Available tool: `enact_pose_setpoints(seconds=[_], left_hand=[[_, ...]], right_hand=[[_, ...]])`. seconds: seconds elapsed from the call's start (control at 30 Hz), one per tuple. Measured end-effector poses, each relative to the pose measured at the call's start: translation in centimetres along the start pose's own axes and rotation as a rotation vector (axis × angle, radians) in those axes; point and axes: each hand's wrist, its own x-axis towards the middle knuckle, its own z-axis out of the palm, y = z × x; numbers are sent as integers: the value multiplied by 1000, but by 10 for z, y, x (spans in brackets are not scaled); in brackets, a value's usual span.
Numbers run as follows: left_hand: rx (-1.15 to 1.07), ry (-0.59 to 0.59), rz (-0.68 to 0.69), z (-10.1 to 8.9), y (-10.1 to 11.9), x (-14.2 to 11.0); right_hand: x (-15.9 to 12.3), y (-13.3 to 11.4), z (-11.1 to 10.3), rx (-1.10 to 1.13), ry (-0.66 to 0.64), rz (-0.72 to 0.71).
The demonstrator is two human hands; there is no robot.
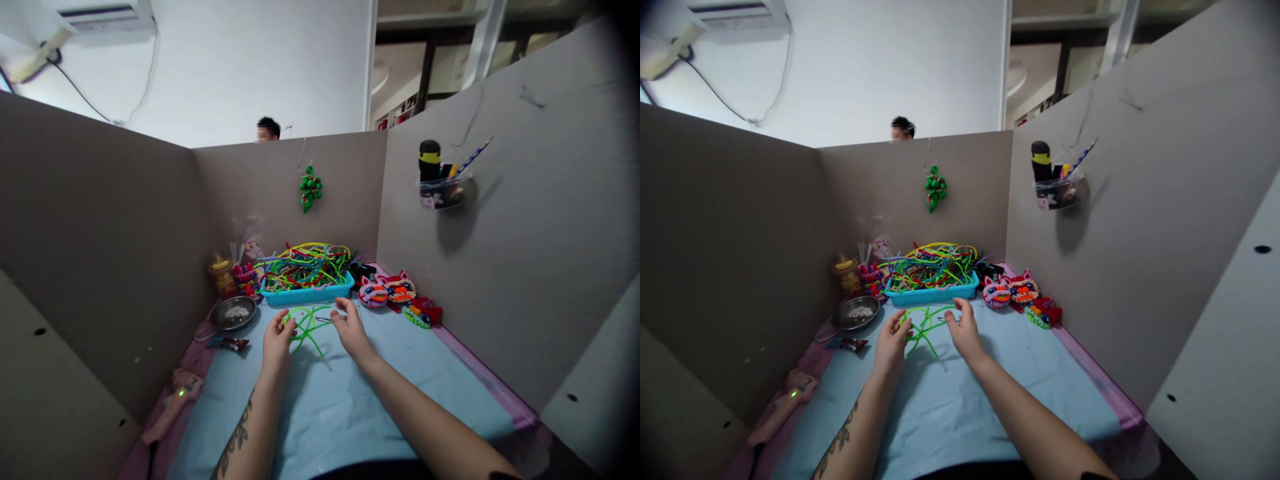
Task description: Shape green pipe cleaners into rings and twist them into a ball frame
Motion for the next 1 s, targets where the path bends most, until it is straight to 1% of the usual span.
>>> enact_pose_setpoints(seconds=[0.03,0.07,0.13,0.2,0.3,0.47,0.67,0.8,1.0], left_hand=[[-58,26,-38,-2,-1,2],[-109,45,-67,-3,-2,4],[-188,56,-114,-5,-5,5],[-233,45,-151,-4,-8,4],[-257,9,-186,0,-12,1],[-238,-51,-193,7,-13,-5],[-225,-118,-199,9,-13,-7],[-175,-171,-226,6,-13,-7],[-94,-171,-294,-1,-8,-4]], right_hand=[[-3,6,3,34,13,61],[-6,10,6,70,-11,111],[-10,15,11,135,-125,174],[-11,15,14,177,-236,199],[-12,11,17,186,-302,206],[-16,12,23,156,-301,205],[-20,16,27,169,-302,222],[-18,13,23,161,-270,223],[-13,13,12,158,-299,249]])
